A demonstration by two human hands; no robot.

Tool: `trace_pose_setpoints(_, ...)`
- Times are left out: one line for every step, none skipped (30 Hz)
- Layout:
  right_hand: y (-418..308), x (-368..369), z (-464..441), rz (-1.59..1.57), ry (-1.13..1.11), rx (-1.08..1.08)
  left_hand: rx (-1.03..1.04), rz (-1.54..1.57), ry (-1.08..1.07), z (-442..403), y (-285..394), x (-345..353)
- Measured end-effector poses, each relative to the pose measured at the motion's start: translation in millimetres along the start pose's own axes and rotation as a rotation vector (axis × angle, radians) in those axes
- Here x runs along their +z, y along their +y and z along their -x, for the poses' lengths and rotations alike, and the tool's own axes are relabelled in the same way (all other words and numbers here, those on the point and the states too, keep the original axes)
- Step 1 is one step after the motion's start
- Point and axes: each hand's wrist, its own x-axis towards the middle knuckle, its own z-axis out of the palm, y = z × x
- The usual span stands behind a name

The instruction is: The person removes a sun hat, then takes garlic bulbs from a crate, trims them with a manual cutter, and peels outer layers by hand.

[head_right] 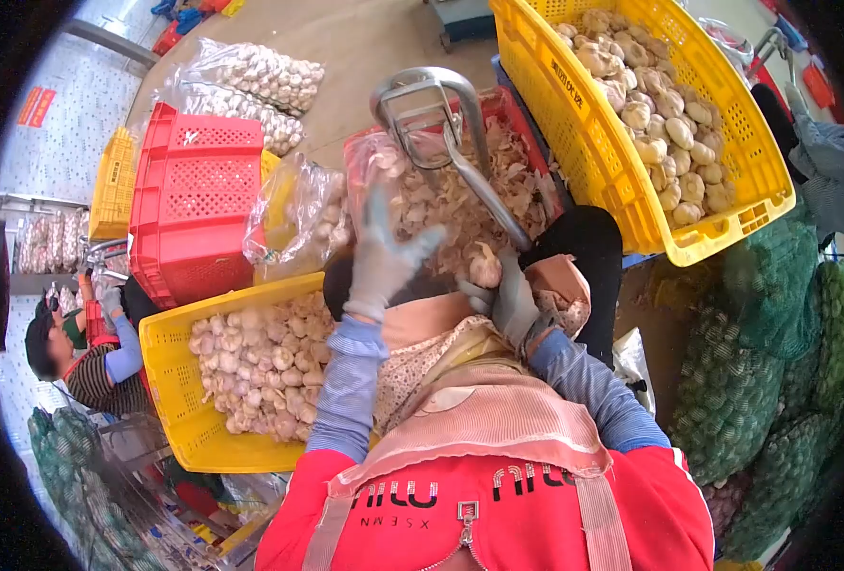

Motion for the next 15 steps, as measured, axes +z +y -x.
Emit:
trace_pose_setpoints(-4.3, 8.4, 5.0, -0.004, -0.028, -0.035, -0.018, 0.047, -0.106, 8.1, -5.0, 9.2)
trace_pose_setpoints(-5.7, 11.0, 2.2, 0.001, -0.090, -0.066, -0.112, 0.110, -0.286, 18.3, -7.0, 18.4)
trace_pose_setpoints(-9.6, 18.2, 4.7, 0.011, -0.148, -0.096, -0.249, 0.425, -0.400, 23.3, -2.1, 30.9)
trace_pose_setpoints(-15.4, 22.9, 10.2, 0.131, -0.143, -0.039, -0.375, 0.606, -0.603, 30.9, -0.3, 35.5)
trace_pose_setpoints(-25.7, 39.8, 26.2, 0.353, -0.073, -0.077, -0.603, 0.859, -0.455, 37.1, 18.9, 36.0)
trace_pose_setpoints(-32.3, 51.6, 35.3, 0.577, -0.005, -0.113, -0.631, 1.014, -0.367, 40.1, 8.5, 41.9)
trace_pose_setpoints(-18.2, 26.6, 5.0, 0.950, -0.081, -0.694, -0.659, 1.166, -0.274, 42.7, -5.7, 48.6)
trace_pose_setpoints(-28.1, 31.5, 19.0, 1.090, -0.079, -0.756, -0.679, 1.212, -0.269, 41.9, -15.8, 47.1)
trace_pose_setpoints(-42.5, 43.3, 40.7, 1.094, -0.101, -0.835, -0.705, 1.287, -0.255, 40.3, -16.8, 42.5)
trace_pose_setpoints(-56.9, 55.1, 62.5, 1.098, -0.121, -0.914, -0.726, 1.363, -0.240, 36.3, -15.7, 36.5)
trace_pose_setpoints(-68.4, 64.1, 72.0, 1.012, -0.086, -1.176, -0.692, 1.295, -0.256, 31.2, -16.1, 30.9)
trace_pose_setpoints(-81.6, 68.3, 66.4, 1.018, -0.016, -1.326, -0.687, 1.306, -0.234, 27.0, -15.6, 28.7)
trace_pose_setpoints(-94.9, 72.6, 60.8, 1.022, 0.074, -1.473, -0.568, 1.209, -0.250, 23.7, -15.1, 26.9)
trace_pose_setpoints(-100.9, 74.0, 46.0, 1.087, 0.071, -1.411, -0.453, 1.109, -0.268, 20.9, -15.5, 26.3)
trace_pose_setpoints(-105.5, 67.5, 25.9, 1.150, 0.075, -1.346, -0.379, 1.073, -0.303, 15.3, -17.5, 27.0)
